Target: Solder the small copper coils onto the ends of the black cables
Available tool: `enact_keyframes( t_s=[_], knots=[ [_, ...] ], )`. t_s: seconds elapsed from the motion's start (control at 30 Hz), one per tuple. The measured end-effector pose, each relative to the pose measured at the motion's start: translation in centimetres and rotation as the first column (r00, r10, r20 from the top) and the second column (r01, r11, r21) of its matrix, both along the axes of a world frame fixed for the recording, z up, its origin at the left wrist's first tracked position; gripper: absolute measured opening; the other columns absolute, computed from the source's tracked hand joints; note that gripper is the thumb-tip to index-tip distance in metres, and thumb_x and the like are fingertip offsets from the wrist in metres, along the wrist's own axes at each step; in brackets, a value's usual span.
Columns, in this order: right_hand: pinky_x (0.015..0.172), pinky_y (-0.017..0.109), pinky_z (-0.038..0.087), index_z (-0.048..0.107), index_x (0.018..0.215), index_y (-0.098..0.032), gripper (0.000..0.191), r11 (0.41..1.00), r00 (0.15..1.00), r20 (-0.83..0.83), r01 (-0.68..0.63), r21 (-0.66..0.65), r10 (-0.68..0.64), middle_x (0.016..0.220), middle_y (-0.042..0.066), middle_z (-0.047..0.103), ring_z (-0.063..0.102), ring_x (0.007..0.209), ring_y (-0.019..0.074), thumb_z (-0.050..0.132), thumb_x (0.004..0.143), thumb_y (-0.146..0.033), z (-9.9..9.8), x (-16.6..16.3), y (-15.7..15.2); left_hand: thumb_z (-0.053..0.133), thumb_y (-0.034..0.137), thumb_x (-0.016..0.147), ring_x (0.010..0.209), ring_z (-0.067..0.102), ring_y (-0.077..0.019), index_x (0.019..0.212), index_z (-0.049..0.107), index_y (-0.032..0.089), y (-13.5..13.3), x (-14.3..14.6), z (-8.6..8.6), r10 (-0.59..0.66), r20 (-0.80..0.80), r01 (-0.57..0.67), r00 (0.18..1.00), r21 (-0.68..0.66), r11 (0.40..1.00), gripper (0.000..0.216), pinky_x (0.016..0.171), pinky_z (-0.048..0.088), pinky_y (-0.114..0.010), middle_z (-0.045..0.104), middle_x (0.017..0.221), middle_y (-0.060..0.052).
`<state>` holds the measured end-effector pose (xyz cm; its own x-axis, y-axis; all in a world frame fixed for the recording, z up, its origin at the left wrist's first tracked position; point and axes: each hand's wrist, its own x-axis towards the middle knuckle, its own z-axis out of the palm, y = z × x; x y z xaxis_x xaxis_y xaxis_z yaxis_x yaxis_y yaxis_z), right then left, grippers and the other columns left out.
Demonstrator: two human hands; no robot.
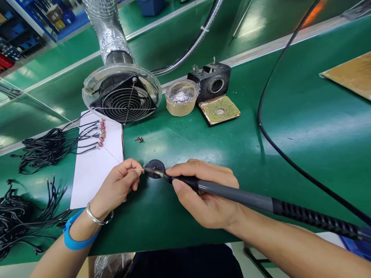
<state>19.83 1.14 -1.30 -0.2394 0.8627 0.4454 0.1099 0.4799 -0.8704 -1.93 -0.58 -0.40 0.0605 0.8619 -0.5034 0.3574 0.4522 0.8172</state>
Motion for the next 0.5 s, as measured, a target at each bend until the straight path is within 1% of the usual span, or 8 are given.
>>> enact_keyframes(
  t_s=[0.3, 0.43, 0.5],
  knots=[
    [0.046, 0.025, 0.047, 0.07, 0.095, -0.02, 0.023, 1.0, 0.999, -0.033, -0.001, 0.014, 0.002, 0.067, 0.0, 0.065, 0.056, 0.051, 0.0108, 0.059, 0.081, -0.006, 0.01, -0.09, 0.05, 0.046, 0.031, 0.094, 0.04, 0.031, -0.0047, 0.08, 0.052, 0.02, -0.11, 0.0, 0.26, -0.003, -0.013, 0.003, 1.0, -0.029, 1.0, 0.018, 0.039, 0.026, -0.015, 0.05, 0.053, 0.009],
    [0.05, 0.027, 0.049, 0.069, 0.1, -0.022, 0.025, 0.998, 0.997, -0.082, 0.007, 0.058, -0.002, 0.076, 0.003, 0.068, 0.059, 0.06, 0.0132, 0.059, 0.082, -0.007, -0.12, 0.0, -0.03, 0.046, 0.032, 0.094, 0.041, 0.032, -0.0052, 0.079, 0.052, 0.02, -0.12, -0.03, 0.2, -0.004, -0.01, 0.004, 1.0, -0.033, 0.999, 0.019, 0.039, 0.025, -0.016, 0.05, 0.053, 0.009],
    [0.051, 0.027, 0.05, 0.067, 0.108, -0.022, 0.026, 0.998, 0.996, -0.092, -0.009, 0.056, 0.014, 0.08, 0.003, 0.069, 0.061, 0.062, 0.014, 0.059, 0.086, -0.011, -0.08, -0.06, 0.02, 0.045, 0.033, 0.094, 0.042, 0.032, -0.0053, 0.079, 0.051, 0.02, -0.16, -0.08, 0.24, -0.01, -0.007, 0.009, 1.0, -0.042, 0.999, 0.021, 0.04, 0.026, -0.016, 0.05, 0.053, 0.008]
  ],
)
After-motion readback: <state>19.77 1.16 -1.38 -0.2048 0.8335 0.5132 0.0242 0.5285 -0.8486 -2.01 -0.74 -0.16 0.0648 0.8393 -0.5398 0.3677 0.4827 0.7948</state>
